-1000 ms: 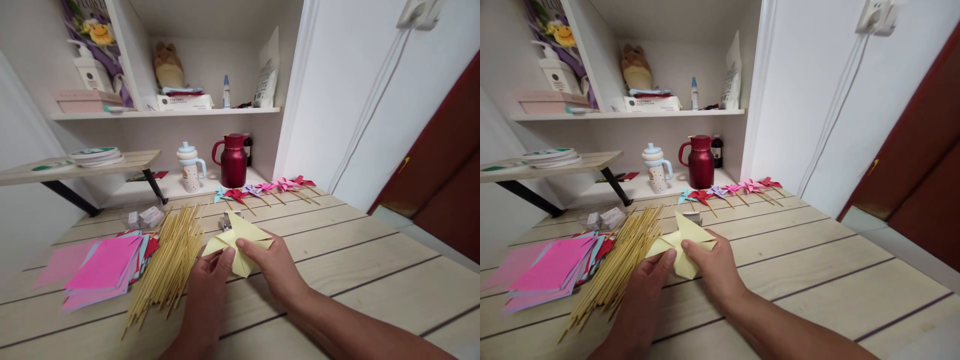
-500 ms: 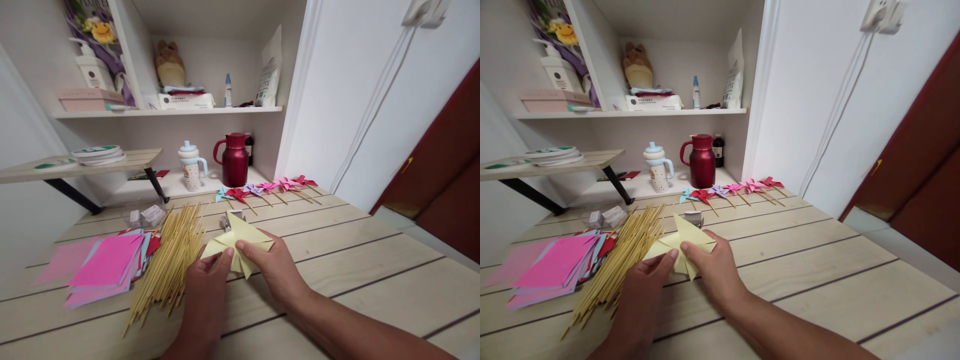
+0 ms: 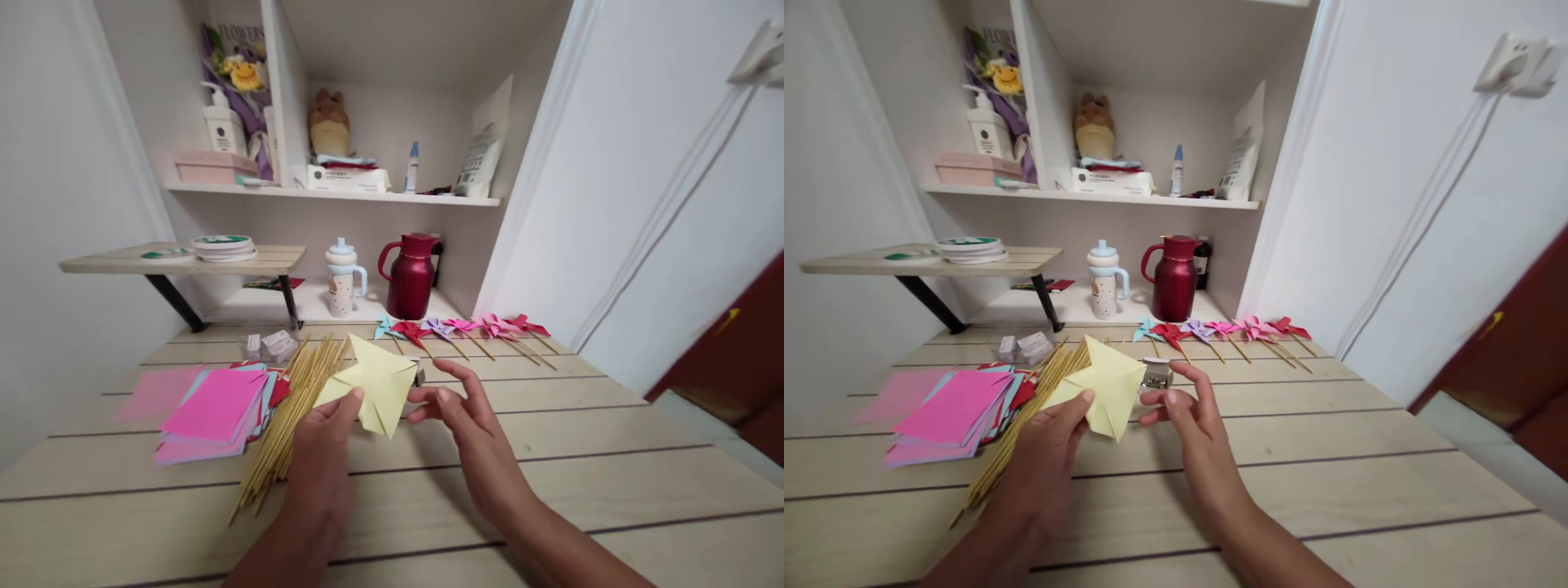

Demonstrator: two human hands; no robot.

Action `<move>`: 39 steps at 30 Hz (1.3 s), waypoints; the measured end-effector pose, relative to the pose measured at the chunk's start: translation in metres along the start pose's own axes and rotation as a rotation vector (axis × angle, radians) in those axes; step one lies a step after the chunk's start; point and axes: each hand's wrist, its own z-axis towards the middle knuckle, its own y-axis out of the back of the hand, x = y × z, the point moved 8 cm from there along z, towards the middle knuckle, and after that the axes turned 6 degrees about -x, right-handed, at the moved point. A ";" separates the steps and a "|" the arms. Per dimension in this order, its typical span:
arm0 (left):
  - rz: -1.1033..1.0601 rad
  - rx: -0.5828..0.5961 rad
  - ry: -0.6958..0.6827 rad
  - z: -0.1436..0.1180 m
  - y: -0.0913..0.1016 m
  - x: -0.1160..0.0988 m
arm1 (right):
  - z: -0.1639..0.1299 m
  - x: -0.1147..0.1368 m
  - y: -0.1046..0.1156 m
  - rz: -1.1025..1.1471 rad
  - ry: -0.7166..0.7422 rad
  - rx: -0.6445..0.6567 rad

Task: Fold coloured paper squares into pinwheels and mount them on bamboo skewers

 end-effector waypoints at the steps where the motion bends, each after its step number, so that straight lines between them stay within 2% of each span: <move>1: -0.022 -0.003 -0.015 0.003 0.002 -0.003 | -0.001 0.003 -0.002 -0.046 0.070 0.034; 6: -0.053 0.000 -0.014 0.007 0.008 -0.007 | -0.012 0.026 -0.016 -0.363 0.566 0.141; 9: -0.050 0.036 0.006 0.002 0.003 -0.005 | -0.017 0.030 -0.023 -0.505 0.688 0.186; 13: -0.085 0.143 0.018 -0.005 -0.009 -0.002 | -0.015 0.030 -0.022 -0.561 0.651 0.163; 16: -0.095 0.176 0.042 -0.007 -0.013 0.002 | -0.015 0.031 -0.019 -0.528 0.639 0.142; 23: -0.012 0.141 0.069 -0.010 -0.014 0.006 | -0.014 0.033 -0.013 -0.431 0.571 0.087; 27: 0.103 0.143 0.076 -0.016 -0.019 0.004 | -0.011 0.025 -0.011 -0.420 0.438 0.074; 33: 0.191 0.125 0.063 -0.019 -0.021 0.003 | -0.003 0.012 -0.001 -0.320 0.209 -0.048; 39: 0.181 0.102 0.028 -0.017 -0.022 0.001 | -0.004 0.012 -0.003 -0.310 0.179 -0.051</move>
